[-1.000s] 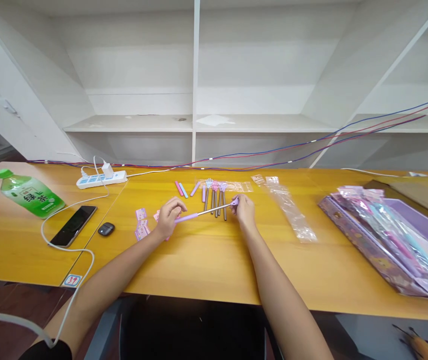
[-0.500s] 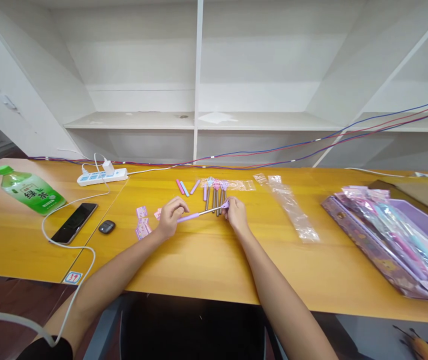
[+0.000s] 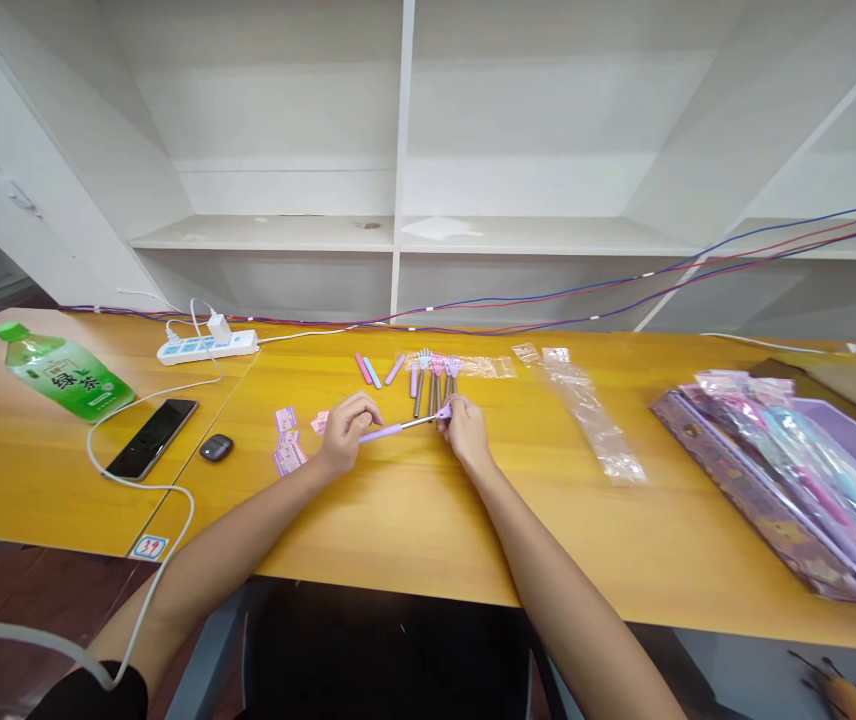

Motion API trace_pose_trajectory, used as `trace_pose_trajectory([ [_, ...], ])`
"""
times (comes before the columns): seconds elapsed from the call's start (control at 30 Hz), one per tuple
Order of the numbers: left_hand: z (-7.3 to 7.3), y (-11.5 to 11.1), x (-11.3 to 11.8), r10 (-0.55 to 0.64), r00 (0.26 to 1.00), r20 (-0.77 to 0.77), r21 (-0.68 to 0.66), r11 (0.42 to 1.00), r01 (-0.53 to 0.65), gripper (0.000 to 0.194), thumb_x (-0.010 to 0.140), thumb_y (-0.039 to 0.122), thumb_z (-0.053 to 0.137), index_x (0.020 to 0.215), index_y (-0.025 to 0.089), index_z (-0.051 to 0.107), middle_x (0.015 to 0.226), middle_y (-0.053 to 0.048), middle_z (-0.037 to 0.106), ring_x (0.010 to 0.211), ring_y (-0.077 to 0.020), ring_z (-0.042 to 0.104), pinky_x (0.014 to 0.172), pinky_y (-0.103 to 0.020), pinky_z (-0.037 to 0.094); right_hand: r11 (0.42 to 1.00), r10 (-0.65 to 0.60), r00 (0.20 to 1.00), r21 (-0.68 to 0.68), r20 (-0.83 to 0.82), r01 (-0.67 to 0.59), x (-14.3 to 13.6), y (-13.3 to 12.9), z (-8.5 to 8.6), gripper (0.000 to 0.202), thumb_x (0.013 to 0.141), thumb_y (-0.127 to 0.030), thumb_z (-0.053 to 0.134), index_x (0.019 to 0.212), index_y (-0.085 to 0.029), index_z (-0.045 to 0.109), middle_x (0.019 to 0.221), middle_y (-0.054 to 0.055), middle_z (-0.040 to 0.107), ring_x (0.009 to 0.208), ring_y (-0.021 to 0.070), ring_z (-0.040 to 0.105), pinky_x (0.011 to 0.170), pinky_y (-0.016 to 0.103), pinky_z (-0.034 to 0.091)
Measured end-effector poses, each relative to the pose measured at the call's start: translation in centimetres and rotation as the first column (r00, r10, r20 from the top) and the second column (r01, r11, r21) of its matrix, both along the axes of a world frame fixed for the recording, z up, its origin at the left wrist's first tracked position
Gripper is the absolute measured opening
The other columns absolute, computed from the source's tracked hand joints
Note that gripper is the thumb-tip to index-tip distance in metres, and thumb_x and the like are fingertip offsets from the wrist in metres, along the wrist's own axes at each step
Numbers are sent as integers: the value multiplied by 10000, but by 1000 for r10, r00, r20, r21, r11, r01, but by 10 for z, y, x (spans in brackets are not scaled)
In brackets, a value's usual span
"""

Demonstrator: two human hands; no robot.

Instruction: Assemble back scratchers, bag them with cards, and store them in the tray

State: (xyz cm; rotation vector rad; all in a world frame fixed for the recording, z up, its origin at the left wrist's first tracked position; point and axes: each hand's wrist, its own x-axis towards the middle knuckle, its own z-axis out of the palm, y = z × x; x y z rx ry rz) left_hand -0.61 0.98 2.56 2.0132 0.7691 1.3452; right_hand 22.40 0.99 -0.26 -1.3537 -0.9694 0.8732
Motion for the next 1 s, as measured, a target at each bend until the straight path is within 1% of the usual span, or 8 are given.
trace_pose_trajectory([
  [0.33,-3,1,0,32,999,-10,-9,999,-32,330,998,365,430,793,208,635,837,-66,645,833,-218,597,802,-354,455,1000,25,1000,-2,0,-25,-5,0,-5,357,903,-457,514,615,-247,514,419,-20,522,339,123,397,345,245,271],
  [0.53,-8,0,0,14,999,-43,-22,1000,-15,341,1001,398,430,785,212,617,843,-72,641,837,-224,599,822,-361,466,1000,-2,1000,16,-24,3,-7,-3,-5,344,925,-465,523,655,-250,518,435,-28,524,358,127,417,351,240,298],
  [0.67,-6,-1,2,5,998,-62,8,1000,-5,335,1016,385,423,820,205,629,874,-78,646,851,-221,605,826,-354,467,1000,-2,1000,17,-25,2,0,-4,0,341,912,-448,549,644,-239,523,448,-22,535,363,119,432,350,229,314],
  [0.77,-2,-2,5,-44,973,-227,17,999,49,267,1020,359,451,953,208,662,941,-75,666,828,-206,609,785,-326,465,999,-7,999,42,-54,9,12,-3,8,304,892,-461,596,705,-223,569,467,-39,530,357,102,425,340,210,286],
  [0.83,-1,-2,7,-72,919,-387,12,996,84,211,1006,373,528,1063,226,667,984,-67,685,823,-205,621,769,-310,465,997,-6,994,73,-107,14,18,-2,13,300,880,-507,636,800,-220,598,483,-63,515,350,90,395,339,199,262],
  [0.9,-1,0,8,-54,866,-497,27,997,77,191,995,391,590,1093,242,661,975,-59,690,825,-213,633,773,-305,469,995,57,991,89,-120,-46,19,-3,14,353,880,-576,646,874,-226,597,516,-69,522,370,94,402,356,200,288],
  [0.97,-2,3,7,-3,834,-552,58,997,41,131,1008,353,587,1025,239,650,908,-51,670,803,-218,628,772,-306,470,980,178,984,95,-5,-177,15,-5,15,413,903,-640,605,904,-227,596,592,-43,564,445,119,480,423,226,391],
  [1.0,-2,5,6,27,821,-570,75,997,19,110,1018,309,565,979,234,636,880,-50,653,789,-219,622,771,-309,469,964,231,966,108,120,-244,12,-7,15,425,922,-648,580,924,-224,612,669,-15,600,521,138,540,492,252,457],
])
